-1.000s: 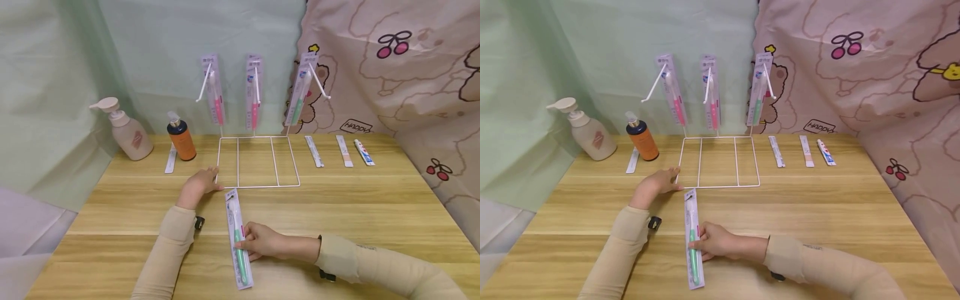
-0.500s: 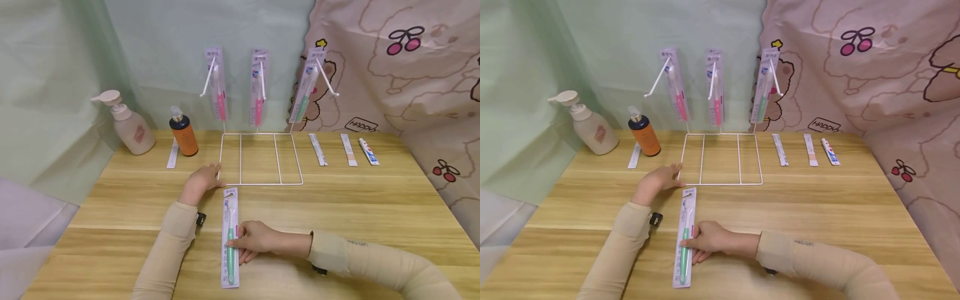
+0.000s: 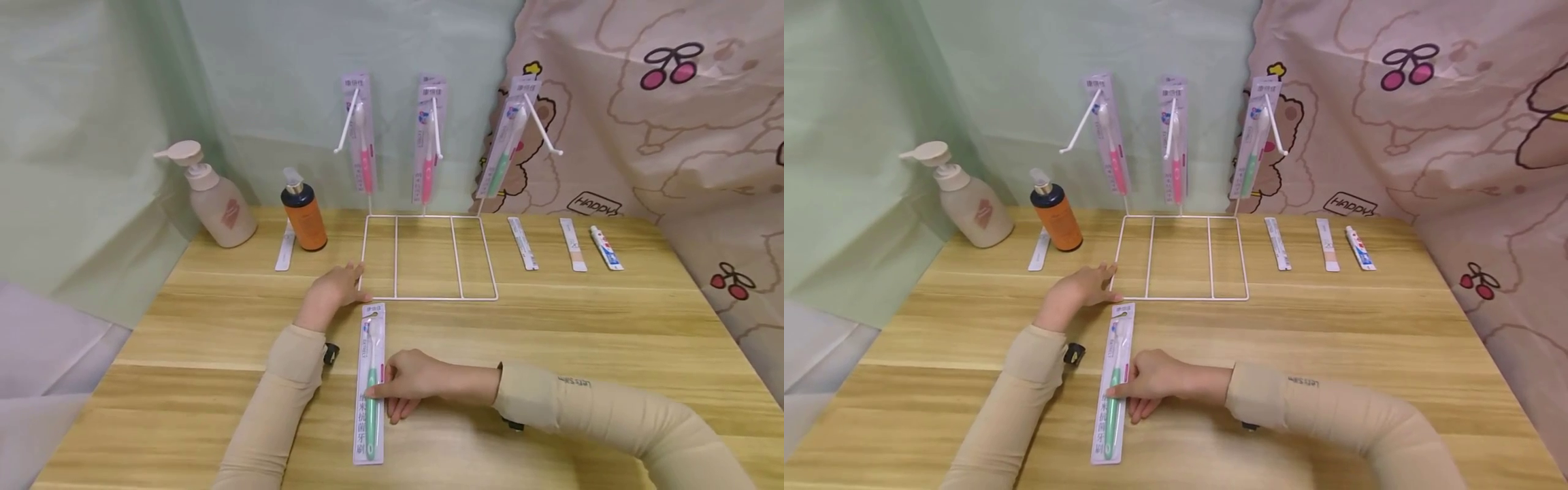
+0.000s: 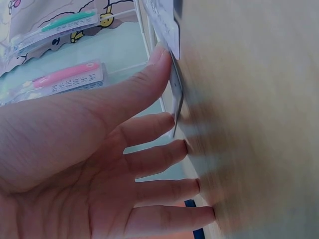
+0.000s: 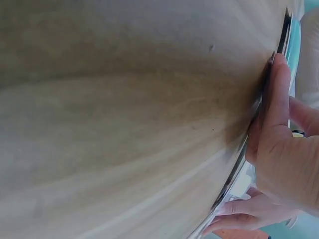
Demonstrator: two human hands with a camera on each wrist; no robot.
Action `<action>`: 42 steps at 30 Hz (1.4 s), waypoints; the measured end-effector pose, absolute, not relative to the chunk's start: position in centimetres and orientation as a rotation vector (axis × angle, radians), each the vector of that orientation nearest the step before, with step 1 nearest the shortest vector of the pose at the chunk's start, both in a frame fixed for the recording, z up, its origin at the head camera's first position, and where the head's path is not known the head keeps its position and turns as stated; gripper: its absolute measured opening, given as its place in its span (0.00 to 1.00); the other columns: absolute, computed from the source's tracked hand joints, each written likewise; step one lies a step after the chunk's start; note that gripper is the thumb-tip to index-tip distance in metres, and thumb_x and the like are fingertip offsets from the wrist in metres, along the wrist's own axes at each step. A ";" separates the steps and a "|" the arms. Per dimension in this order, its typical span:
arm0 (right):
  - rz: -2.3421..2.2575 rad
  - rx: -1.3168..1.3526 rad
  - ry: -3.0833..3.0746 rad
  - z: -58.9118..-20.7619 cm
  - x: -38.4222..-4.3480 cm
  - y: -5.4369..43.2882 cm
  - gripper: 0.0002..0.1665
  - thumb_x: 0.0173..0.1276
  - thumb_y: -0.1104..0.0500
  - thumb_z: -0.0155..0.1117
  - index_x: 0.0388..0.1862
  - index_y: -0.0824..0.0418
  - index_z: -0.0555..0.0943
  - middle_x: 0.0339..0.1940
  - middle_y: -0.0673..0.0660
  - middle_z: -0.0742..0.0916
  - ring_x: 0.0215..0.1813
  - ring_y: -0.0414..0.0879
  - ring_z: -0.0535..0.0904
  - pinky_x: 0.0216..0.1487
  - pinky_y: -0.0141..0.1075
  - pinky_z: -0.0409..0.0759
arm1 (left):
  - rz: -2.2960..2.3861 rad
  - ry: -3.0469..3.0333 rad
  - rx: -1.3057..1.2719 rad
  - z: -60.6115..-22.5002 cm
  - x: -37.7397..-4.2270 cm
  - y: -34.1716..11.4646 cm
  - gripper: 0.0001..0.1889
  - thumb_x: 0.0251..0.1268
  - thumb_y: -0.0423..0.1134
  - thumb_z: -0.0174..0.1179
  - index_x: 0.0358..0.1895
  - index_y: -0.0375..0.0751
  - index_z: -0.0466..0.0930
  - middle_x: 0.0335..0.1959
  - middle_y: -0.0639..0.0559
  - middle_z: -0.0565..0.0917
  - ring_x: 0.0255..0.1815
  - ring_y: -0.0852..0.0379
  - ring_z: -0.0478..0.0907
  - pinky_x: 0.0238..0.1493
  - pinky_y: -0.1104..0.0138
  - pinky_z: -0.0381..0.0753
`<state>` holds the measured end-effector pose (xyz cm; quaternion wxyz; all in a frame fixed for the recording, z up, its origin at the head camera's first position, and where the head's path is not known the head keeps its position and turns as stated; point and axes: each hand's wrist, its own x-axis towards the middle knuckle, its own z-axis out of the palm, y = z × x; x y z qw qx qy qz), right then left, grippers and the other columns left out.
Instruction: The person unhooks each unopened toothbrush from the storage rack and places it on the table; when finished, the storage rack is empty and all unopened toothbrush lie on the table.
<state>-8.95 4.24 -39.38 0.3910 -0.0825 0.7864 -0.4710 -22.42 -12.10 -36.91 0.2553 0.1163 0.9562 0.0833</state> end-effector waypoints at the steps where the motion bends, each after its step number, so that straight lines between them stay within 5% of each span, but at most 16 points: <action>1: -1.187 -0.217 2.001 -39.4 -9.0 4.3 0.19 0.60 0.53 0.67 0.24 0.66 0.74 0.14 0.61 0.84 0.17 0.48 0.83 0.19 0.35 0.81 | 0.228 2.595 0.315 -36.9 -22.4 -12.1 0.41 0.65 0.51 0.55 0.74 0.40 0.45 0.74 0.37 0.47 0.72 0.36 0.47 0.69 0.47 0.56; 7: -1.160 -0.254 2.002 -39.4 -9.4 4.5 0.21 0.59 0.51 0.68 0.20 0.67 0.75 0.14 0.60 0.84 0.18 0.49 0.83 0.20 0.36 0.82 | 0.243 2.590 0.301 -37.0 -22.6 -12.2 0.41 0.65 0.51 0.55 0.74 0.41 0.44 0.74 0.38 0.46 0.73 0.37 0.47 0.69 0.47 0.54; 20: -1.082 -0.683 2.115 -38.4 -14.8 8.4 0.08 0.65 0.57 0.62 0.35 0.61 0.79 0.25 0.56 0.86 0.28 0.46 0.82 0.31 0.33 0.80 | 0.253 2.596 0.271 -36.7 -22.7 -12.7 0.41 0.65 0.51 0.56 0.74 0.40 0.44 0.74 0.38 0.46 0.73 0.37 0.46 0.69 0.47 0.54; 31: -1.347 -0.586 2.363 -36.5 -23.7 8.7 0.17 0.64 0.58 0.63 0.49 0.66 0.78 0.41 0.59 0.85 0.45 0.51 0.80 0.48 0.39 0.79 | 0.254 2.600 0.265 -36.5 -22.7 -13.0 0.42 0.64 0.51 0.56 0.74 0.41 0.45 0.74 0.38 0.47 0.72 0.37 0.48 0.70 0.48 0.54; 42: -1.818 -0.241 2.344 -34.3 -29.2 4.8 0.32 0.65 0.55 0.63 0.64 0.68 0.66 0.58 0.64 0.77 0.58 0.54 0.75 0.57 0.41 0.76 | 0.223 2.599 0.298 -36.7 -22.2 -12.3 0.41 0.64 0.52 0.56 0.74 0.42 0.46 0.74 0.38 0.49 0.72 0.37 0.50 0.69 0.48 0.57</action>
